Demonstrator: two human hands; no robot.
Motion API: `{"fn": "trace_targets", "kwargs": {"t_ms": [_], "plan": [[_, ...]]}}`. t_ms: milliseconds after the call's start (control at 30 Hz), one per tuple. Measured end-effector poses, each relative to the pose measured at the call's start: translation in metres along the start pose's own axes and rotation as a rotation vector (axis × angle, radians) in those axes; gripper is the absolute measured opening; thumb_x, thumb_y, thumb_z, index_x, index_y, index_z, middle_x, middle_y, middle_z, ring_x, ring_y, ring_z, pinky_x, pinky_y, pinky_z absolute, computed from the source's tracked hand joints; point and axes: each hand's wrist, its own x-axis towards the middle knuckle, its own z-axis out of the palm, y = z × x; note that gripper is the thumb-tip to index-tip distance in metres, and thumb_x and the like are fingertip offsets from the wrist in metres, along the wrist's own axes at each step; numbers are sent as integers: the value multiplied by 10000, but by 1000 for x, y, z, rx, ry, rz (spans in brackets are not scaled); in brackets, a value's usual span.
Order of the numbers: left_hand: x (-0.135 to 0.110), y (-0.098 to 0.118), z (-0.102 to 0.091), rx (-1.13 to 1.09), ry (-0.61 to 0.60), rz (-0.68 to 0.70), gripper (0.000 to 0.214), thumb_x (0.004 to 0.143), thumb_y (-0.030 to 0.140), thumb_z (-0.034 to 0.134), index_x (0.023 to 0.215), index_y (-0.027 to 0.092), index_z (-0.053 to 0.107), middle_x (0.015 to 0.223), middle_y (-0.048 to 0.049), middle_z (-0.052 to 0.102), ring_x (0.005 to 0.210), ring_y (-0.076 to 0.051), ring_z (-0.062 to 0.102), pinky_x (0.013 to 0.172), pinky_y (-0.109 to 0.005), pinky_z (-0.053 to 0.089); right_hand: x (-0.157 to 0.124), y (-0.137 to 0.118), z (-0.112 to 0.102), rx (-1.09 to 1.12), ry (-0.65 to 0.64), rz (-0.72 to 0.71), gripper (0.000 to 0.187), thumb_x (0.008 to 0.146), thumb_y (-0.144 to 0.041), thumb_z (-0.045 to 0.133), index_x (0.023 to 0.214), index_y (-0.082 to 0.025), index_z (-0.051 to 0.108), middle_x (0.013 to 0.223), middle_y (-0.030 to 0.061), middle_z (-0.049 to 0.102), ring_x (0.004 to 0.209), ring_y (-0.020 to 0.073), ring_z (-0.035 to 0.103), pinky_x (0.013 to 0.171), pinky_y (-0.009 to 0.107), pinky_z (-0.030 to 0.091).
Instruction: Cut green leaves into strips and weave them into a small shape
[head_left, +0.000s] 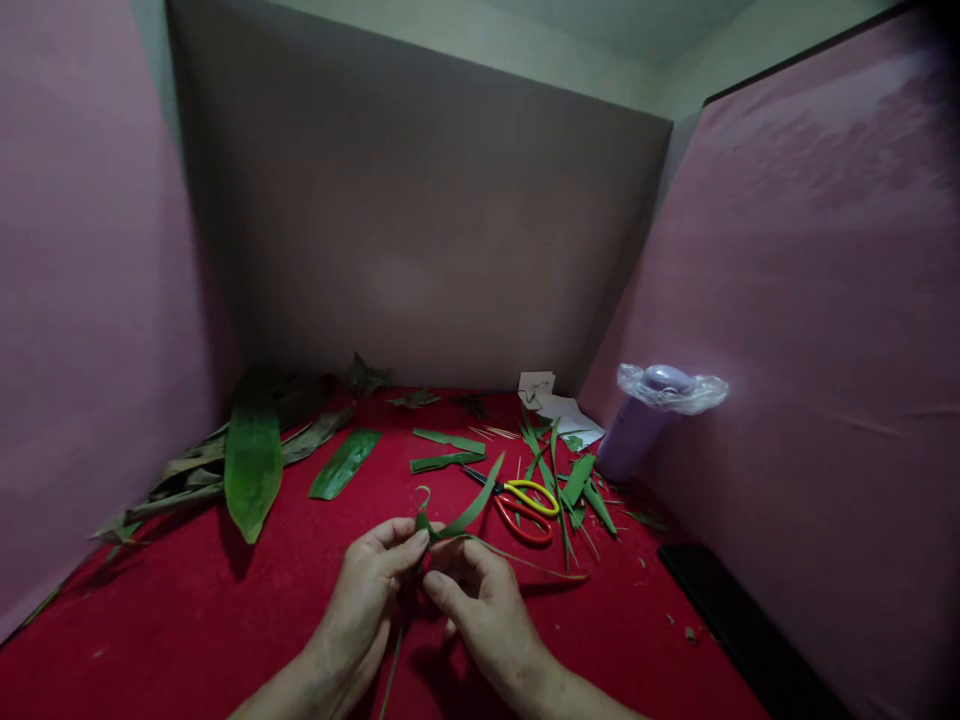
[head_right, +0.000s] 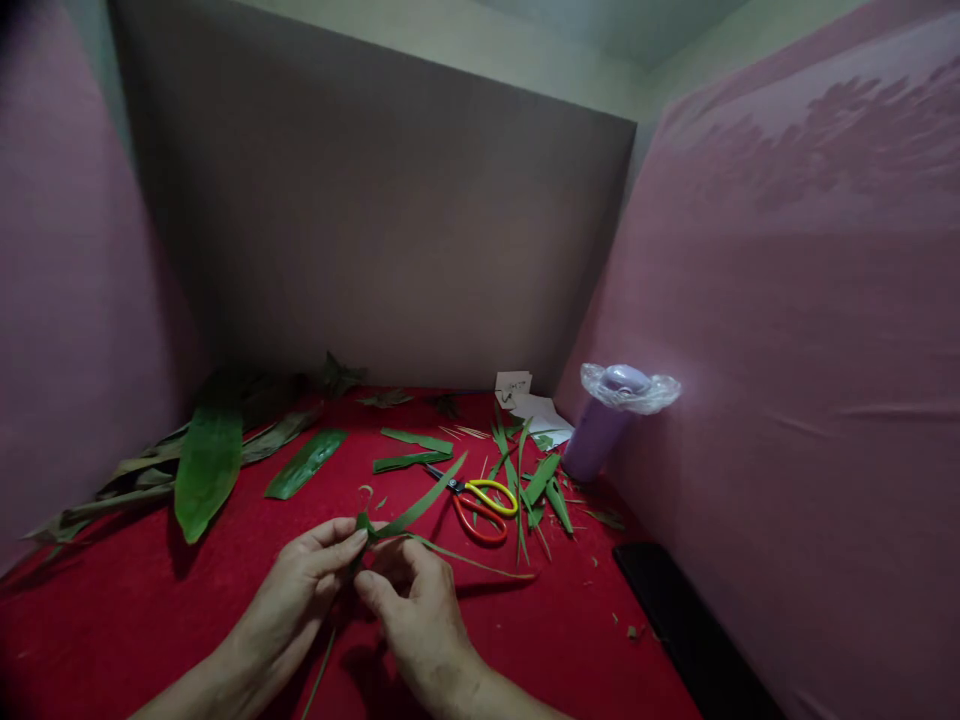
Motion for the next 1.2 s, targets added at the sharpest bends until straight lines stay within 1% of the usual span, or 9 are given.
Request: {"fn": "trace_targets", "kwargs": {"t_ms": [100, 333, 500, 600, 733, 867, 933, 1000, 1200], "plan": [[-3, -3, 3, -47, -36, -20, 147, 621, 207, 726, 712, 142, 631, 575, -5, 616, 529, -135, 585, 534, -246, 475, 6, 3, 5, 275, 41, 65, 290, 673, -360, 693, 871, -156, 633, 725, 24, 629, 601, 136, 552, 487, 208, 413], [-1, -11, 10, -83, -26, -14, 80, 607, 146, 712, 648, 137, 643, 610, -9, 633, 529, -98, 558, 542, -203, 450, 8, 1, 2, 461, 107, 53, 256, 626, -373, 735, 745, -152, 681, 607, 3, 611, 530, 117, 522, 541, 233, 436], [2, -10, 15, -12, 28, -2, 102, 597, 183, 722, 644, 136, 645, 593, -6, 625, 511, -110, 553, 531, -229, 449, 9, 0, 0, 486, 137, 61, 241, 642, -352, 729, 757, -148, 670, 642, 13, 634, 534, 119, 540, 531, 232, 449], [3, -11, 18, 13, 40, 9, 104, 614, 197, 717, 677, 140, 656, 631, -13, 641, 551, -117, 565, 564, -236, 450, 8, -6, -4, 509, 108, 13, 227, 673, -344, 701, 816, -168, 683, 719, 29, 671, 637, 158, 600, 649, 281, 489], [2, -14, 22, 67, -20, 30, 99, 645, 209, 703, 715, 149, 668, 682, -25, 666, 594, -123, 578, 591, -234, 441, 8, -9, -11, 500, 146, 5, 186, 667, -314, 702, 788, -173, 689, 726, 29, 685, 681, 178, 622, 693, 292, 491], [4, -11, 24, 226, -45, 86, 268, 734, 336, 613, 902, 135, 670, 846, -96, 696, 741, -182, 615, 618, -263, 454, 12, -4, -18, 550, 229, 32, 193, 647, -278, 712, 797, -162, 680, 771, 32, 694, 728, 181, 626, 701, 277, 488], [13, -4, 24, 404, 73, 177, 402, 803, 421, 476, 995, 105, 635, 919, -141, 691, 808, -216, 623, 613, -289, 471, 14, -1, -20, 593, 276, 61, 218, 642, -281, 710, 818, -161, 667, 760, 24, 691, 690, 172, 621, 658, 265, 490], [33, 7, 23, 808, 192, 313, 453, 852, 407, 338, 1011, 82, 610, 890, -141, 695, 746, -214, 638, 591, -310, 488, 16, 0, -22, 621, 316, 95, 221, 644, -294, 705, 808, -157, 649, 684, 6, 673, 579, 144, 592, 562, 239, 476], [121, 35, 30, 1240, 211, 377, 181, 820, 267, 535, 899, 134, 629, 962, -75, 647, 902, -205, 590, 801, -366, 464, 18, -1, -25, 550, 387, 143, 229, 646, -323, 697, 754, -133, 629, 430, -59, 513, 344, 68, 386, 349, 181, 310]]}}
